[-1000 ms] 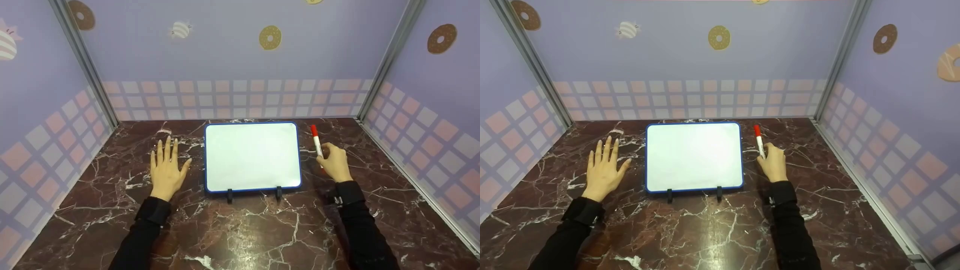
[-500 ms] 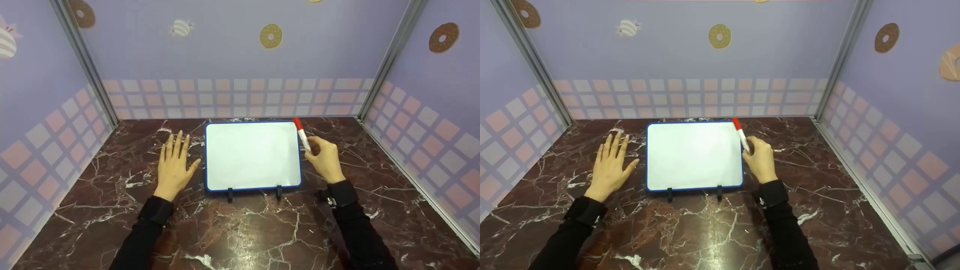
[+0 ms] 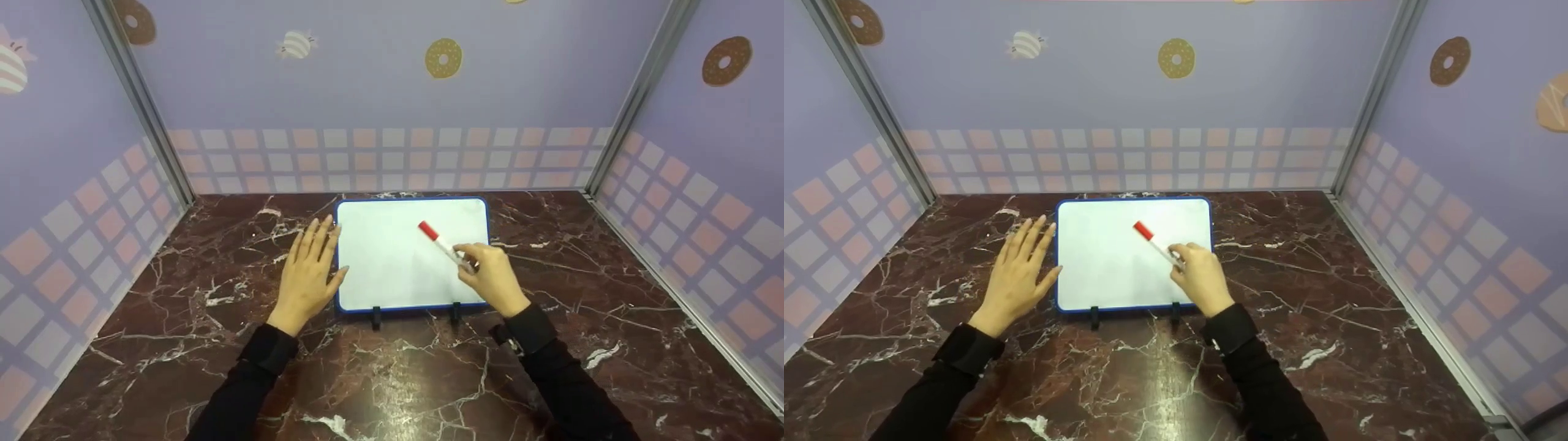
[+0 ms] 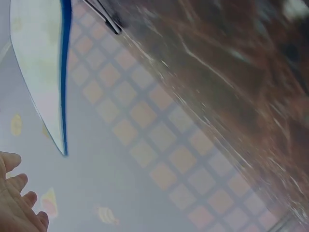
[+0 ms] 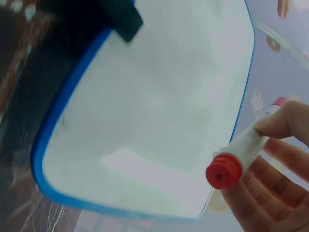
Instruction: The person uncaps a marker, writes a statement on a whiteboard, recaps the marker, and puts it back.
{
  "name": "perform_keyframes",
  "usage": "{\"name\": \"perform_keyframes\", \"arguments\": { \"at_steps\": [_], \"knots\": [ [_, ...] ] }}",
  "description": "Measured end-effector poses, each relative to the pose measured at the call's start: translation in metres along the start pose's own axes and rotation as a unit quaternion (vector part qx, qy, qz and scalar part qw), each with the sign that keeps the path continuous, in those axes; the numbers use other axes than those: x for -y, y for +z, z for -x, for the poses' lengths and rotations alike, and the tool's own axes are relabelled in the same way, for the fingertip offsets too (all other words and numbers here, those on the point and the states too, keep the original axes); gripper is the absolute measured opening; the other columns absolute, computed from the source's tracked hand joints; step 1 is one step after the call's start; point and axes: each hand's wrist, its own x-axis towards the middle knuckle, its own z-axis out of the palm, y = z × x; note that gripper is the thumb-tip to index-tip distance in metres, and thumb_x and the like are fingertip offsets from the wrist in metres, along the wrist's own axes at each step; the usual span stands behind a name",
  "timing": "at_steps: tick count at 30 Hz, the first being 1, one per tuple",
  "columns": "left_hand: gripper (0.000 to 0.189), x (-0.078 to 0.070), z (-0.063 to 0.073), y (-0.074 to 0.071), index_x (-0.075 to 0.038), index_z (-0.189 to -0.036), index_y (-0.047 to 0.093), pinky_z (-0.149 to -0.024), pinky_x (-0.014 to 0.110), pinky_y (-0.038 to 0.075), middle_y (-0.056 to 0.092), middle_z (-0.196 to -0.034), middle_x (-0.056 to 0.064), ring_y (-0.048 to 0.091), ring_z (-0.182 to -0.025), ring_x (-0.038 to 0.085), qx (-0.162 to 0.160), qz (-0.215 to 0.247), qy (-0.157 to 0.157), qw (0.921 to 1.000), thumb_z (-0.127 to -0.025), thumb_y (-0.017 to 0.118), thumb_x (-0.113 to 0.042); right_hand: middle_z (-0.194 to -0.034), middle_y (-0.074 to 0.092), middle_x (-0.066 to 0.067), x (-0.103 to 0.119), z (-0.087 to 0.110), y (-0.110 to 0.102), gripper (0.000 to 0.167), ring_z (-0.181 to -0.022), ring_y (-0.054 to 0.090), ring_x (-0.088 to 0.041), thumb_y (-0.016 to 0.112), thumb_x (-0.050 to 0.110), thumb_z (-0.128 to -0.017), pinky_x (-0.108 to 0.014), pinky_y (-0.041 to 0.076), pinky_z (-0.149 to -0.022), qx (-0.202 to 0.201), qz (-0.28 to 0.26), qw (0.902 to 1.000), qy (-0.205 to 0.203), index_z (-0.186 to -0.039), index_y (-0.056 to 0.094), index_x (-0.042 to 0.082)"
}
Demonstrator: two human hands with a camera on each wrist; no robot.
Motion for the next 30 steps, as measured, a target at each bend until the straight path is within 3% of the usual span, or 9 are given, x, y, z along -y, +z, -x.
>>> {"name": "perform_keyframes", "arguments": {
  "at_steps": [8, 12, 17, 24, 30],
  "knots": [
    [0.074, -0.021, 0.002, 0.004, -0.010, -0.155, 0.033, -0.122, 0.047, 0.026, 0.032, -0.161, 0.010, 0.029, -0.148, 0.029, -0.033, -0.027, 0.061, 0.9972, -0.093, 0.061, -0.038, -0.080, 0.068, -0.007, 0.027, 0.009, 0.020, 0.036, -0.065, 0.060, -0.015, 0.074, -0.004, -0.074, -0.031, 0.055, -0.059, 0.085, 0.019, 0.9959, -0.025, -0.110, 0.074, 0.002],
    [0.072, -0.029, 0.004, 0.006, -0.009, -0.149, 0.044, -0.116, 0.045, 0.036, 0.046, -0.152, 0.009, 0.041, -0.141, 0.027, -0.062, -0.040, 0.091, 0.9932, -0.088, 0.070, -0.036, -0.081, 0.068, -0.006, 0.033, 0.013, 0.026, 0.036, -0.066, 0.061, -0.016, 0.075, -0.005, -0.073, -0.031, 0.056, -0.061, 0.101, 0.026, 0.9930, -0.056, -0.108, 0.075, 0.004],
    [0.061, -0.037, 0.005, 0.008, -0.010, -0.135, 0.061, -0.102, 0.041, 0.048, 0.065, -0.131, 0.006, 0.056, -0.126, 0.024, -0.112, -0.019, 0.124, 0.9858, -0.082, 0.080, -0.033, -0.085, 0.069, -0.005, 0.039, 0.017, 0.031, 0.037, -0.071, 0.064, -0.017, 0.075, -0.005, -0.074, -0.031, 0.058, -0.064, 0.109, 0.037, 0.9884, -0.099, -0.109, 0.075, 0.006],
    [0.031, -0.045, 0.006, 0.010, -0.019, -0.105, 0.076, -0.086, 0.035, 0.051, 0.075, -0.098, -0.004, 0.064, -0.099, 0.017, -0.122, 0.058, 0.120, 0.9835, -0.079, 0.082, -0.035, -0.087, 0.069, -0.005, 0.046, 0.019, 0.032, 0.037, -0.076, 0.066, -0.019, 0.078, -0.005, -0.073, -0.031, 0.059, -0.069, 0.113, 0.035, 0.9832, -0.139, -0.109, 0.075, 0.007],
    [0.023, -0.046, 0.007, 0.009, -0.021, -0.095, 0.077, -0.084, 0.035, 0.049, 0.075, -0.089, -0.006, 0.063, -0.095, 0.017, -0.118, 0.113, 0.111, 0.9803, -0.076, 0.083, -0.033, -0.091, 0.073, -0.006, 0.050, 0.019, 0.030, 0.036, -0.081, 0.068, -0.021, 0.076, -0.006, -0.076, -0.034, 0.061, -0.072, 0.107, 0.054, 0.9826, -0.142, -0.110, 0.075, 0.007]
  ]
}}
